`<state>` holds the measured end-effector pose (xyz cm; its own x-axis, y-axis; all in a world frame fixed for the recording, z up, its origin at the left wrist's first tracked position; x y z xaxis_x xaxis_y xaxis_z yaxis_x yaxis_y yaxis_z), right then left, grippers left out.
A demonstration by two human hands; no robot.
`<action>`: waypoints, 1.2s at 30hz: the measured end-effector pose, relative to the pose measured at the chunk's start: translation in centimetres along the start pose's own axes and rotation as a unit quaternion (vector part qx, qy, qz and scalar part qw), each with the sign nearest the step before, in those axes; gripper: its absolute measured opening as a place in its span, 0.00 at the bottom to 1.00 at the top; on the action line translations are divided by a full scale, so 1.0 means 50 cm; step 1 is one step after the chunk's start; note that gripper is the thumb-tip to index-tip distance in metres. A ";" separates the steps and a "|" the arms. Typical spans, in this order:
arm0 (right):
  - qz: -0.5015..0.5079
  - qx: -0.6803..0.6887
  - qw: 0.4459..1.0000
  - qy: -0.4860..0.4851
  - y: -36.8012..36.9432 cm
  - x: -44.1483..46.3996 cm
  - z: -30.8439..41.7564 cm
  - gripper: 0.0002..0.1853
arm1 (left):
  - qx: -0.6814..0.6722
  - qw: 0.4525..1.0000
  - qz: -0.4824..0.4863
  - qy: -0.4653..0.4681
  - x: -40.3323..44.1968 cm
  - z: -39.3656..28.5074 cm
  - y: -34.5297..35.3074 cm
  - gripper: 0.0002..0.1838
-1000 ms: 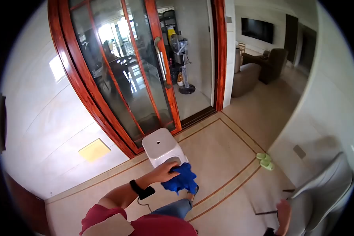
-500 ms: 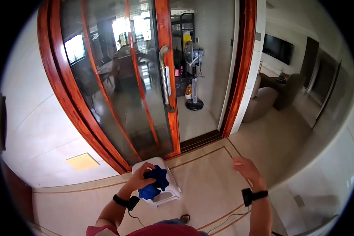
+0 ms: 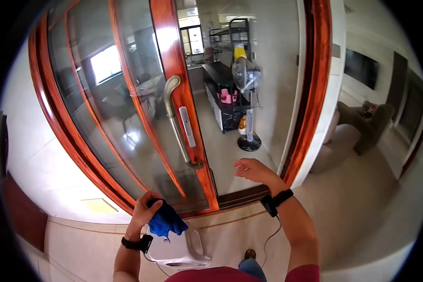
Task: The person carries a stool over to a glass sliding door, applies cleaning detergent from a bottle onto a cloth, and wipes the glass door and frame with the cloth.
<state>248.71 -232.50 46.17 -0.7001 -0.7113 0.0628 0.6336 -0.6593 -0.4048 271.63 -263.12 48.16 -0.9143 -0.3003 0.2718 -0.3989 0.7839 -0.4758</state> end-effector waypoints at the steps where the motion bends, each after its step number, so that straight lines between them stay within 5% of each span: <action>1: 0.012 -0.014 1.000 -0.025 -0.033 0.049 -0.013 0.21 | 0.005 1.000 -0.015 -0.005 0.029 0.001 0.016 0.10; 10: -0.001 0.023 0.994 -0.111 -0.118 0.430 0.016 0.41 | 0.062 0.986 -0.114 -0.104 0.257 -0.006 0.107 0.18; 19: 0.008 0.158 0.985 -0.065 -0.119 0.744 0.060 0.41 | 0.159 0.956 -0.243 -0.035 0.478 0.009 0.129 0.26; 25: 0.083 0.257 0.947 -0.176 -0.069 0.874 0.072 0.36 | 0.243 0.933 -0.219 -0.147 0.539 0.048 0.125 0.25; 27: 0.155 0.352 0.912 -0.141 -0.038 0.919 0.048 0.32 | 0.209 0.943 -0.235 -0.113 0.541 0.059 0.127 0.23; 29: 0.197 0.400 0.872 -0.205 -0.021 0.922 0.058 0.33 | 0.196 0.944 -0.246 -0.101 0.542 0.081 0.133 0.22; 36: 0.250 0.413 0.857 -0.180 -0.012 0.951 0.029 0.36 | 0.222 0.920 -0.280 -0.163 0.517 0.062 0.143 0.24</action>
<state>215.52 -266.29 50.72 -0.2200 -0.8863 0.4076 0.9457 -0.0913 0.3119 244.92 -266.97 49.22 -0.5005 -0.7933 0.3467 -0.7365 0.1797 -0.6522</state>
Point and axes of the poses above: each hand's wrist, its own x-axis towards the middle knuckle, its own y-axis out of the palm, z = x × y, the point moved 8 cm from there along x, towards the middle knuckle, and after that the axes turned 4 degrees about -y, right-handed, at the moved point
